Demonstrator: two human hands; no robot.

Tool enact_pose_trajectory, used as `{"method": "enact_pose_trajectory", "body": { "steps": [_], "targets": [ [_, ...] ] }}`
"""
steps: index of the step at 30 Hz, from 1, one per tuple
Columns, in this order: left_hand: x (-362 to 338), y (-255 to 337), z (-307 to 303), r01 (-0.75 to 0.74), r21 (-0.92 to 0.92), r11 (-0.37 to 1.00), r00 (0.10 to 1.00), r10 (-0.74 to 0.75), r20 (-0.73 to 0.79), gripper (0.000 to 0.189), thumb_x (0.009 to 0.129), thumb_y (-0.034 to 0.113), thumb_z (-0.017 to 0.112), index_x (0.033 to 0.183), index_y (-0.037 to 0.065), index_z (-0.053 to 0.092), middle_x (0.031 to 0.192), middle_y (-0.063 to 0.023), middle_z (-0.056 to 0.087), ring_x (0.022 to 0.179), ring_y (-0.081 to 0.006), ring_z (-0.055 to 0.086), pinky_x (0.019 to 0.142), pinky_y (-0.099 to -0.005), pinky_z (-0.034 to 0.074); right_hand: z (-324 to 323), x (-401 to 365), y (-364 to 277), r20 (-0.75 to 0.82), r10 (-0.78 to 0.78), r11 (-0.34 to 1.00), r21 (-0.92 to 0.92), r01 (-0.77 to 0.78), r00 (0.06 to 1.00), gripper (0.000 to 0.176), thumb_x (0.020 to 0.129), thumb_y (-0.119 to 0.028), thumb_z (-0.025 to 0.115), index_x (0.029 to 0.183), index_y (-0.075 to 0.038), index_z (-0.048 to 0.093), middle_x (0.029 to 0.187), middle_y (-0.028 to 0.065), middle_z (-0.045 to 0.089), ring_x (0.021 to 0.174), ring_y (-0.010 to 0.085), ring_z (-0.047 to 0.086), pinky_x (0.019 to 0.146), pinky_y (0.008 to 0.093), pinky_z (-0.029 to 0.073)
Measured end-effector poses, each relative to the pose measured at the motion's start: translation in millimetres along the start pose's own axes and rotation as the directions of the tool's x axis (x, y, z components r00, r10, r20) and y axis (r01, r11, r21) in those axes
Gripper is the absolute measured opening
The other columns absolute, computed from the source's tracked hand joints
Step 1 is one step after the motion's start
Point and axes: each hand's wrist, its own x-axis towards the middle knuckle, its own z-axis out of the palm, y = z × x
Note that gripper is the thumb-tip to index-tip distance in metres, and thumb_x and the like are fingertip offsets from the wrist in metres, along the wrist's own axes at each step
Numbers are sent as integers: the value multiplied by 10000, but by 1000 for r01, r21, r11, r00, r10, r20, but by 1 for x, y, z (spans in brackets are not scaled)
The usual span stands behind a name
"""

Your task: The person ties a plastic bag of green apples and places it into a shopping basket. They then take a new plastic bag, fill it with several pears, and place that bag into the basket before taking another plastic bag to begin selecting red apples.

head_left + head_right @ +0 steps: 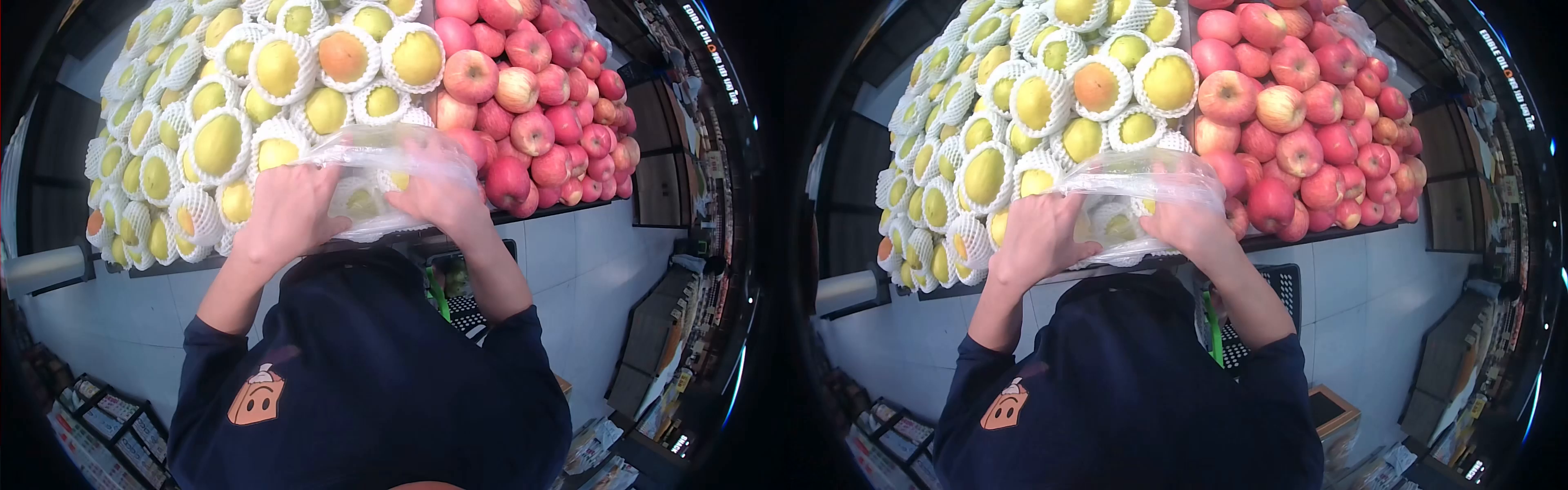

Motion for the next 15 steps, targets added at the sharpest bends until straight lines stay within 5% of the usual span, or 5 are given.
{"method": "enact_pose_trajectory", "body": {
  "steps": [4,8,13,15],
  "targets": [
    [6,-5,8,-48,-5,999,982,46,-184,455,730,272,812,1079,47,627,706,-115,657,683,-328,668,612,-426,514,-14,-5,-1,-132,-190,978,56,199,973,716,675,-297,840,1279,-41,552,1212,217,567,1109,395,554,922,489,464],
    [10,-1,2,109,-36,993,991,-111,-74,404,740,220,806,1076,74,635,790,-124,683,730,-323,679,643,-426,521,-64,-18,-29,27,-174,963,213,165,984,687,718,-202,815,1326,-37,539,1250,211,572,1155,398,536,980,467,429],
    [8,9,-9,18,-121,993,995,-29,-93,434,702,192,823,1074,89,626,880,-120,680,790,-316,677,661,-416,522,-106,-27,-36,8,-214,934,295,202,977,659,736,-143,785,1335,-38,531,1276,184,574,1191,389,536,975,462,448],
    [9,9,-9,-29,-98,995,991,16,-131,443,688,185,828,1067,95,619,894,-109,675,823,-309,676,669,-413,522,-100,-22,-26,55,-99,958,274,81,994,669,726,-141,784,1339,-53,530,1282,177,577,1188,379,548,960,453,467]
  ]
}}
